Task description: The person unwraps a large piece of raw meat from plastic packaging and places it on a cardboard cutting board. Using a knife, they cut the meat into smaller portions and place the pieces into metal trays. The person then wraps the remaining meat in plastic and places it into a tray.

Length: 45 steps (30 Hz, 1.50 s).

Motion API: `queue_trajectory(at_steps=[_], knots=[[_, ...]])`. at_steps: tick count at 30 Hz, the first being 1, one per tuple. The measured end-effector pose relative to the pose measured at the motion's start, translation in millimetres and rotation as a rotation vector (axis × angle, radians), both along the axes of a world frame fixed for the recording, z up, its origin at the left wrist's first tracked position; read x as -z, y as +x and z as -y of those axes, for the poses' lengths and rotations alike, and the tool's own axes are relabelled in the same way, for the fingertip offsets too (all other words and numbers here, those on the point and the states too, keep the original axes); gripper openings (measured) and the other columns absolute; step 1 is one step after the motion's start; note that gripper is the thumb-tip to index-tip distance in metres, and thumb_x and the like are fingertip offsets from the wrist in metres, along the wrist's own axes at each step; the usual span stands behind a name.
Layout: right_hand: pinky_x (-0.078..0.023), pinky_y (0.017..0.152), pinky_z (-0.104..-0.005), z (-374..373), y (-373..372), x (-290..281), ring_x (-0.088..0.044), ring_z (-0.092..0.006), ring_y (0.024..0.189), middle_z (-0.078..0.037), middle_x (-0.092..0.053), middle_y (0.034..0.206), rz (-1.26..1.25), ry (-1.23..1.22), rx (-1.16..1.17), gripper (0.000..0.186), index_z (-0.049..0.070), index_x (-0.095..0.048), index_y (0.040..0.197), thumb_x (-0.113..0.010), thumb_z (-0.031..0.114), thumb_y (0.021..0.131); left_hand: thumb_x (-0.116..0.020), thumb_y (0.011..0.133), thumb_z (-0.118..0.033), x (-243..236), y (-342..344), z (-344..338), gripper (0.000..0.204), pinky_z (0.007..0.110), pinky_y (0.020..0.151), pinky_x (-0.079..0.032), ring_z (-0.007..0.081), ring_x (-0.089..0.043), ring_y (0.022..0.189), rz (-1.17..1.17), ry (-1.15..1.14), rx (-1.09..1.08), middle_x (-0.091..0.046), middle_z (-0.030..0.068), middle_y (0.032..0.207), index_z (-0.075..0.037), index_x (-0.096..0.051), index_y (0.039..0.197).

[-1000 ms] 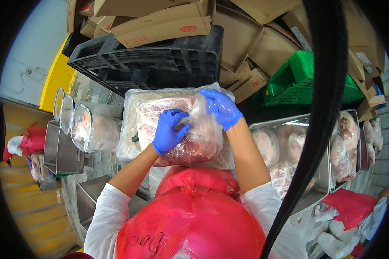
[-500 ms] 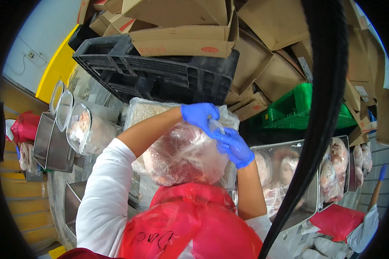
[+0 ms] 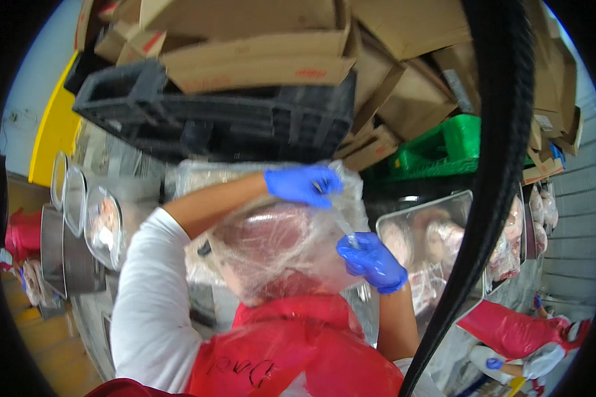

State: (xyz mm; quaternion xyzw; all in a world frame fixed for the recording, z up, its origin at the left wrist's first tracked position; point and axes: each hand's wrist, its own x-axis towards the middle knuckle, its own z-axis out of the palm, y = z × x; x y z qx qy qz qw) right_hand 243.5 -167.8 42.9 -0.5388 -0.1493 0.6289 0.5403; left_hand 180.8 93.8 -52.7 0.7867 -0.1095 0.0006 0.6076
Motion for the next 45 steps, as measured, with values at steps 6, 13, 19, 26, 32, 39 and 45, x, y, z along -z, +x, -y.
queue_trajectory(at_steps=[6, 13, 19, 26, 32, 39, 45], knots=[[-0.032, 0.048, -0.0266, 41.8, -21.1, 6.4, -0.039, -0.0086, 0.049, 0.001, -0.046, 0.064, -0.027, -0.036, 0.158, 0.012, 0.001, -0.057, 0.094, -0.064, 0.004, 0.084, -0.051, 0.097, -0.033, 66.5, -104.4, -58.7, 0.038, 0.033, 0.101, -0.042, 0.0204, -0.055, 0.116, -0.477, 0.049, -0.041, -0.058, 0.0087, 0.128, -0.013, -0.056, 0.130], [-0.030, 0.046, -0.0242, 51.0, -11.5, 14.7, -0.037, -0.0070, 0.047, 0.002, -0.045, 0.064, -0.120, -0.026, 0.337, 0.008, 0.002, -0.057, 0.093, -0.060, 0.006, 0.087, -0.062, 0.084, -0.029, 33.4, -121.7, -94.4, 0.024, 0.040, 0.077, -0.050, 0.0334, -0.065, 0.086, -0.565, 0.735, -0.073, -0.067, 0.0177, 0.089, -0.008, -0.071, 0.091], [-0.030, 0.045, -0.0241, 48.9, -2.9, 19.0, -0.035, -0.0067, 0.046, 0.003, -0.042, 0.061, -0.174, 0.014, 0.268, 0.003, 0.005, -0.055, 0.089, -0.057, 0.007, 0.089, -0.059, 0.080, -0.019, 57.2, -125.1, -113.9, 0.017, 0.043, 0.074, -0.051, 0.0340, -0.065, 0.084, -0.482, 0.902, -0.231, -0.067, 0.0173, 0.087, -0.008, -0.069, 0.088], [-0.031, 0.045, -0.0234, 54.9, -3.7, 17.6, -0.036, -0.0071, 0.045, 0.003, -0.042, 0.060, -0.090, -0.042, 0.303, 0.006, 0.007, -0.055, 0.085, -0.056, 0.009, 0.090, -0.065, 0.073, -0.008, 43.7, -116.7, -122.3, 0.026, 0.040, 0.076, -0.053, 0.0307, -0.065, 0.091, -0.620, 1.045, -0.218, -0.068, 0.0095, 0.099, -0.016, -0.069, 0.098], [-0.032, 0.045, -0.0233, 59.5, -1.0, 25.6, -0.037, -0.0070, 0.047, 0.003, -0.042, 0.060, -0.089, -0.019, 0.322, 0.005, 0.008, -0.055, 0.085, -0.055, 0.010, 0.089, -0.060, 0.071, 0.003, -13.0, -114.6, -110.8, 0.039, 0.035, 0.089, -0.048, 0.0260, -0.061, 0.106, -0.447, 0.873, 0.135, -0.065, 0.0101, 0.109, -0.016, -0.068, 0.105], [-0.034, 0.046, -0.0242, 63.0, -0.8, 35.9, -0.039, -0.0079, 0.047, 0.004, -0.042, 0.060, -0.162, 0.006, 0.396, 0.004, 0.008, -0.054, 0.084, -0.055, 0.010, 0.087, -0.055, 0.095, -0.015, 4.7, -161.1, -102.0, 0.016, 0.031, 0.085, -0.047, 0.0114, -0.055, 0.090, -0.345, 0.205, -0.165, -0.062, 0.0029, 0.096, -0.002, -0.064, 0.100], [-0.035, 0.047, -0.0239, 58.8, 4.5, 36.5, -0.040, -0.0079, 0.048, 0.003, -0.043, 0.061, -0.159, -0.044, 0.431, 0.009, 0.009, -0.053, 0.081, -0.053, 0.011, 0.090, -0.049, 0.100, -0.025, 21.6, -168.0, -92.0, 0.028, 0.029, 0.087, -0.043, 0.0117, -0.050, 0.090, -0.312, 0.108, -0.254, -0.057, 0.0021, 0.090, 0.000, -0.059, 0.101]])
